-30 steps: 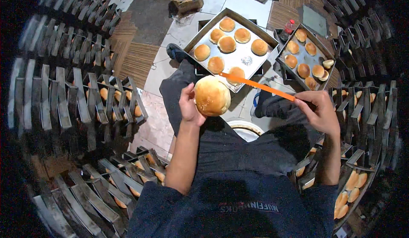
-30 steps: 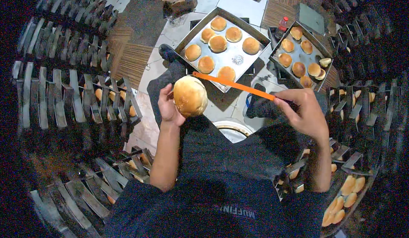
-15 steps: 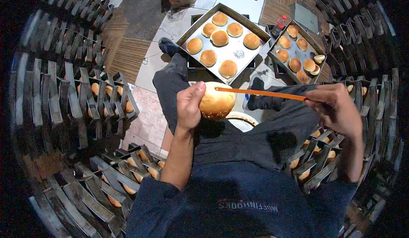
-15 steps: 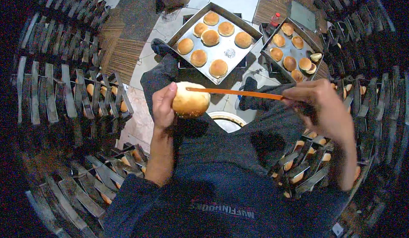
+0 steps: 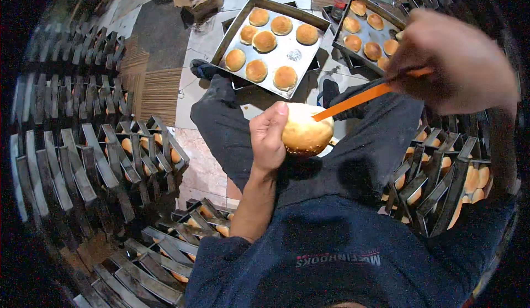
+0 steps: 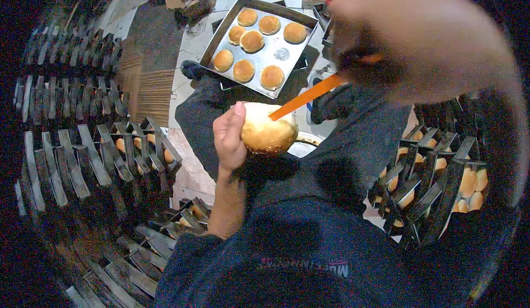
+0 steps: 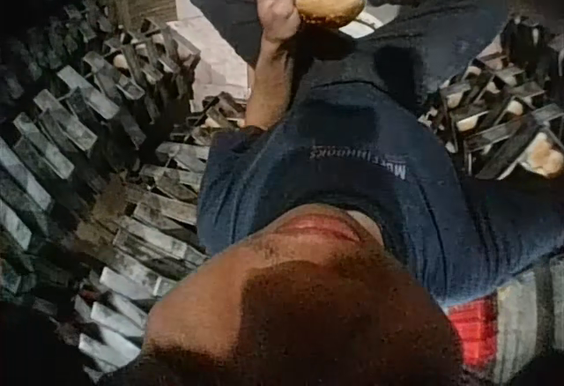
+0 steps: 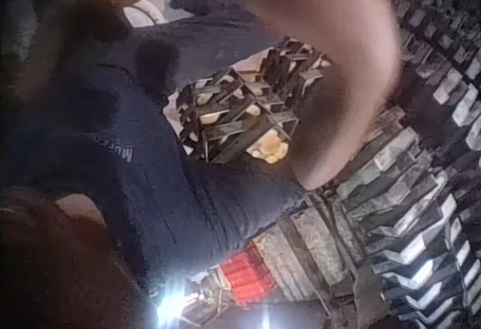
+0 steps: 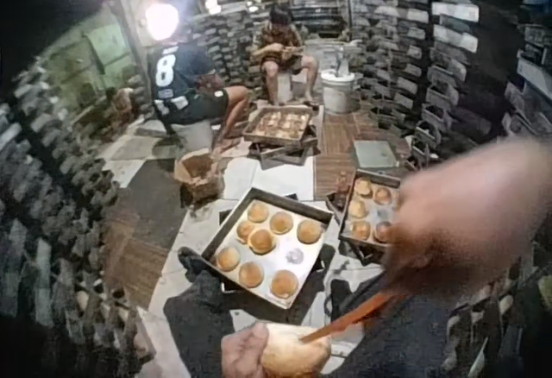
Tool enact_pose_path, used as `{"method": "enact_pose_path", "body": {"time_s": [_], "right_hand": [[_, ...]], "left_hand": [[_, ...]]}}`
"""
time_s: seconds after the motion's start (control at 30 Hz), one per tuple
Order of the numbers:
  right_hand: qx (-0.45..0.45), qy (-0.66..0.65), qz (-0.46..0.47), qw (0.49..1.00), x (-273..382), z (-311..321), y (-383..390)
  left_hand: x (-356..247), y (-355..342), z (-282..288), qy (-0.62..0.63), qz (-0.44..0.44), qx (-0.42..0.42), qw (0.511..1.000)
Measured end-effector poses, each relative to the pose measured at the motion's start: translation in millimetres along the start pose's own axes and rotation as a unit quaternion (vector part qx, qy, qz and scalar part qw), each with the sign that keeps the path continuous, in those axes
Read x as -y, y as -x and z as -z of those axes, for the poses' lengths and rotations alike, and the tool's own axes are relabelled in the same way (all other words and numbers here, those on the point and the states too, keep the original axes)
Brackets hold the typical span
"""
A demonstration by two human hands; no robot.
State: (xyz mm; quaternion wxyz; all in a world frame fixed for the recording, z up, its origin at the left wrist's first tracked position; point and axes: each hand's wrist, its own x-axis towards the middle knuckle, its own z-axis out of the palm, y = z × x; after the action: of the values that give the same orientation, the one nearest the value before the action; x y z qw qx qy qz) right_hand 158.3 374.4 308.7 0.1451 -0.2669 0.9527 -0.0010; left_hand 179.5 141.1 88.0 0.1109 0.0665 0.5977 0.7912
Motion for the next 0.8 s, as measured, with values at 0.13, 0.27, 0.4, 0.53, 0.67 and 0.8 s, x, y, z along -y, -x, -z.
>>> {"method": "enact_pose_path", "body": {"time_s": [0.13, 0.27, 0.4, 0.53, 0.67, 0.8], "right_hand": [[0.028, -0.022, -0.057, 0.998, -5.6, 4.0, 6.1], [-0.066, -0.087, 0.003, 0.994, -29.7, -28.5, -2.2], [-0.107, -0.112, 0.051, 0.987, -11.9, -39.4, -14.4], [0.148, -0.081, -0.060, 0.984, -8.8, -8.7, -22.3], [-0.013, -0.035, -0.016, 0.999, 4.8, -42.4, -23.9], [0.059, -0.081, -0.053, 0.994, -3.4, -20.7, -18.9]], "left_hand": [[5.1, -6.8, 5.1, 0.096, 0.053, -0.064, 0.992], [8.4, -4.7, 6.0, 0.123, 0.064, -0.150, 0.979], [24.4, -14.5, 17.1, 0.208, 0.093, -0.174, 0.958], [36.6, -17.1, 27.5, 0.265, 0.100, -0.173, 0.943], [40.7, -25.9, 21.8, 0.264, 0.103, -0.218, 0.934], [35.9, -28.6, 32.9, 0.323, 0.100, -0.239, 0.910]]}}
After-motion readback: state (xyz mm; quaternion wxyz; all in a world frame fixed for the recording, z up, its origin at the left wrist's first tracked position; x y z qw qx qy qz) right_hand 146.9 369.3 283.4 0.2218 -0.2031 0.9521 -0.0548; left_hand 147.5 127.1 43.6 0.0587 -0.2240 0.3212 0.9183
